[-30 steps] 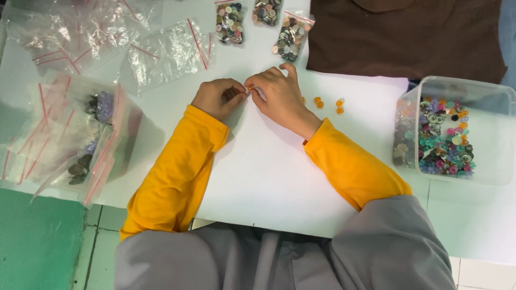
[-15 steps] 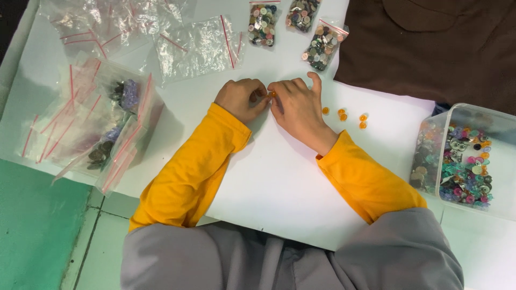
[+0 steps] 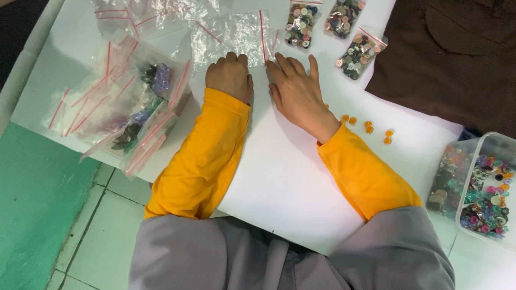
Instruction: The person sorts buttons by picking them from a container and placing them into small plastic bags.
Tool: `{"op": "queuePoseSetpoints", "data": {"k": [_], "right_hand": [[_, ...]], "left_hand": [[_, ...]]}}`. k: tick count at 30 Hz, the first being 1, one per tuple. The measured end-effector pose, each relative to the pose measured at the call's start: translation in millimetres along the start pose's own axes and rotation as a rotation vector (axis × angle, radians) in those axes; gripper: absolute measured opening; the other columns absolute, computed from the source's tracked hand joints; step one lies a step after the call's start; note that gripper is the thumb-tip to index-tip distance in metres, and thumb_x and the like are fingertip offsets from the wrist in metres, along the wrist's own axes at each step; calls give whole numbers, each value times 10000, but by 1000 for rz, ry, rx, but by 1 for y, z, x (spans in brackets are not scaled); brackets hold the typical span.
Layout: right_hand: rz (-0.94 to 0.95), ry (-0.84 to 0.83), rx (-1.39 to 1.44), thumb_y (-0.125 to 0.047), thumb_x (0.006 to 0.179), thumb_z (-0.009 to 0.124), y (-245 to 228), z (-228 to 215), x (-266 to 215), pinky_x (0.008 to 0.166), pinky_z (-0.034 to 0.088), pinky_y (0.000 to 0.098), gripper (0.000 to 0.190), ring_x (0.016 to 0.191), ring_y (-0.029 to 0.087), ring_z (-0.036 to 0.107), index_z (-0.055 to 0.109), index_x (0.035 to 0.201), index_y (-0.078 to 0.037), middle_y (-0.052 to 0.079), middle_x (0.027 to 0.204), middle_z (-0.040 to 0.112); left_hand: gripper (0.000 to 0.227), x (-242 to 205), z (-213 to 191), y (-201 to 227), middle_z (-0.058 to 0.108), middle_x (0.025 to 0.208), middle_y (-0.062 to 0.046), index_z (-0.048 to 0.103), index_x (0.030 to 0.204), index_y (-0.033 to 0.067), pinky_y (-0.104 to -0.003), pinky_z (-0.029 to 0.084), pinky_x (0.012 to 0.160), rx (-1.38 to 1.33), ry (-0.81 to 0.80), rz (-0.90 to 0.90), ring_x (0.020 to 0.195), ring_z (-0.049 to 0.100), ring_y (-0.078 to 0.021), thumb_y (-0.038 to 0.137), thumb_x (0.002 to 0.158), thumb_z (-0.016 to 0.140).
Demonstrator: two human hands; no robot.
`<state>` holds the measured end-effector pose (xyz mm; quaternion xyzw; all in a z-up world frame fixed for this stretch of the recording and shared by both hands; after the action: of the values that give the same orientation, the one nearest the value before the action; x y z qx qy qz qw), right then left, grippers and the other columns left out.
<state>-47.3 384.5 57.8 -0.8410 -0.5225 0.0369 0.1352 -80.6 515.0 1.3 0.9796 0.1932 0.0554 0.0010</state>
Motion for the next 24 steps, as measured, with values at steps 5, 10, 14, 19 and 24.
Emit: {"op": "queuePoseSetpoints", "data": {"k": [5,10,14,19,24], "right_hand": [[-50,80,-180,-254,1058,497,3,35,7,1170,170,663,581,1374,354,487,381,1580,-27,195,1537,521],[-89,205,-290,-284,1055,594,-2,24,-1,1177,185,641,574,1209,282,599,470,1548,-17,127,1374,679],[-112,289,-441,-288,1011,663,-8,23,-10,1196,219,631,353,1034,243,624,662,1308,-98,51,1203,699],[-126,261,-326,-195,1028,617,-6,29,-10,1196,239,620,229,1322,365,532,702,1177,-44,203,1438,599],[-130,232,-329,-200,1060,567,-2,39,-10,1206,201,623,302,1295,285,589,639,1292,-21,170,1404,650]], "left_hand": [[232,-5,17,12,642,955,-54,684,1047,175,-393,493,654,56,186,-55,838,623,-275,220,821,707],[380,-5,32,8,648,1317,-94,638,1270,200,-432,447,848,139,80,-175,1079,616,-297,305,906,604],[482,-6,28,10,587,1413,-129,577,1380,190,-418,432,912,160,106,-183,1173,578,-294,313,915,608],[565,-7,29,29,533,1484,-168,544,1408,159,-449,434,965,80,115,0,1278,539,-344,266,860,637],[536,-14,24,36,624,1383,-148,598,1360,169,-423,488,853,116,298,27,1163,615,-310,293,848,694]]}}
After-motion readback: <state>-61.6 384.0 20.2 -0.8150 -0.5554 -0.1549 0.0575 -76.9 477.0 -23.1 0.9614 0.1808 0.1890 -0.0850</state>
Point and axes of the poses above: each hand's wrist, its own x-axis towards the middle knuckle, its own z-axis out of the palm, y = z × x, the point moved 9 cm from there along x, towards the middle knuckle
